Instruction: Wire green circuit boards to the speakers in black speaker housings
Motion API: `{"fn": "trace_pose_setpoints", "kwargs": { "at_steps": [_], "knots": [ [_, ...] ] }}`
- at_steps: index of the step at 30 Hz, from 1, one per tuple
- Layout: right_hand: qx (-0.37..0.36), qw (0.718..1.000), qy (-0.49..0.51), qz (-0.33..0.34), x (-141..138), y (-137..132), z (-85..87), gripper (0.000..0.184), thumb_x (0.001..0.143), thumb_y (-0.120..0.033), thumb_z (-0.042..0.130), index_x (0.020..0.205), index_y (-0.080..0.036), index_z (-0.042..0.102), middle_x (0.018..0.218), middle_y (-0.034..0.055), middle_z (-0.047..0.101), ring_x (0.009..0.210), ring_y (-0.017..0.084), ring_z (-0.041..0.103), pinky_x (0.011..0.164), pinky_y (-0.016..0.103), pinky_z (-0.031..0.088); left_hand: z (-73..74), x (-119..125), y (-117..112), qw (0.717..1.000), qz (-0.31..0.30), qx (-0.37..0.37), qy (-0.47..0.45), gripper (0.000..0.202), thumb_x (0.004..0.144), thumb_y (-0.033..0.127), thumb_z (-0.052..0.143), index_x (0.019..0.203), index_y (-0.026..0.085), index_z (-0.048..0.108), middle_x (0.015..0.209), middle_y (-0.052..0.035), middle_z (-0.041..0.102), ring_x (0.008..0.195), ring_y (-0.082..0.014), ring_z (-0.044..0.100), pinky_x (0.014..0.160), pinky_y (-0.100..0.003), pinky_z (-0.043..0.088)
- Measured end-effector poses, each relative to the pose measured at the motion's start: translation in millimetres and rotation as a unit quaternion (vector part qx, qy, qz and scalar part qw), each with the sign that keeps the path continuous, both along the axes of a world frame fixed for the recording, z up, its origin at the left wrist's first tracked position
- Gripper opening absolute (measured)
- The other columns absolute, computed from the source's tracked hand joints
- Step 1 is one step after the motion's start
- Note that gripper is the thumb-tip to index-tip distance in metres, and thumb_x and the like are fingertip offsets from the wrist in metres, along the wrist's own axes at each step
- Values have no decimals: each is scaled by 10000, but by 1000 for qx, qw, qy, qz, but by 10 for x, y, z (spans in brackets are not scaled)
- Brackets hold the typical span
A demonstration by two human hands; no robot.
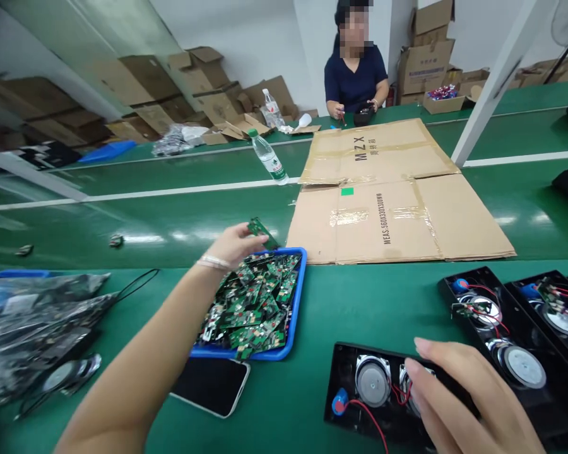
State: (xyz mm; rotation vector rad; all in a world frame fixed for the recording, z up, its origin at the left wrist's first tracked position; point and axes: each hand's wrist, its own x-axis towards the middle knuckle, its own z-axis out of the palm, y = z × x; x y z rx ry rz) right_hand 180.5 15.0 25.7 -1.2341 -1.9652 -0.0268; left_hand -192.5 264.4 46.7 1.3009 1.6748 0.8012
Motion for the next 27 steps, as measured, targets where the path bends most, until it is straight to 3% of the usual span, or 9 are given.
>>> {"fn": "trace_pose_setpoints", "kwargs": {
  "at_steps": [3,6,10,14,18,22,27],
  "knots": [
    [-24,999,-20,23,-297,33,188,254,867,-188,545,1114,-209,600,1092,68,619,955,205,624,790,324,557,-38,302,-828,997,-20,19,-71,196,682,260,725,759,173,566,747,5,629,673,-159,646,637,-325,587],
    [-109,991,46,64,-552,-11,181,181,900,-183,489,1058,-199,575,949,58,644,859,178,634,701,292,561,-136,553,-1559,987,-6,27,-157,269,602,373,752,714,221,561,686,4,631,559,-184,645,510,-343,591],
    [-179,972,97,120,-769,-91,27,165,904,-133,477,1038,-184,560,876,51,636,832,165,610,703,301,539,-187,797,-2139,985,-9,-7,-172,180,625,362,727,720,249,623,748,-22,696,434,-155,601,435,-325,578],
    [-190,964,115,143,-864,-137,-56,146,902,-104,482,998,-181,559,857,41,632,798,149,588,713,306,511,-178,934,-2414,984,-41,9,-173,92,688,313,692,736,247,649,836,-20,728,405,-116,554,374,-272,536],
    [-178,965,124,147,-875,-181,-68,150,880,-81,512,975,-178,577,830,27,642,767,138,580,710,289,491,-167,985,-2592,988,-72,56,-122,95,759,240,639,834,190,671,837,-50,733,484,-119,587,401,-237,508],
    [-160,973,98,135,-833,-235,-90,129,870,-85,534,936,-174,600,806,22,658,742,142,586,703,296,472,-170,1030,-2707,986,-108,91,-92,115,767,186,630,875,176,668,853,-54,740,566,-131,629,480,-230,515],
    [-149,976,36,154,-780,-278,-112,118,871,-75,531,896,-173,593,792,23,659,719,146,570,670,308,439,-163,1099,-2747,983,-127,109,-70,96,767,163,622,854,180,657,841,-33,746,498,-103,601,489,-217,498]
  ]
}}
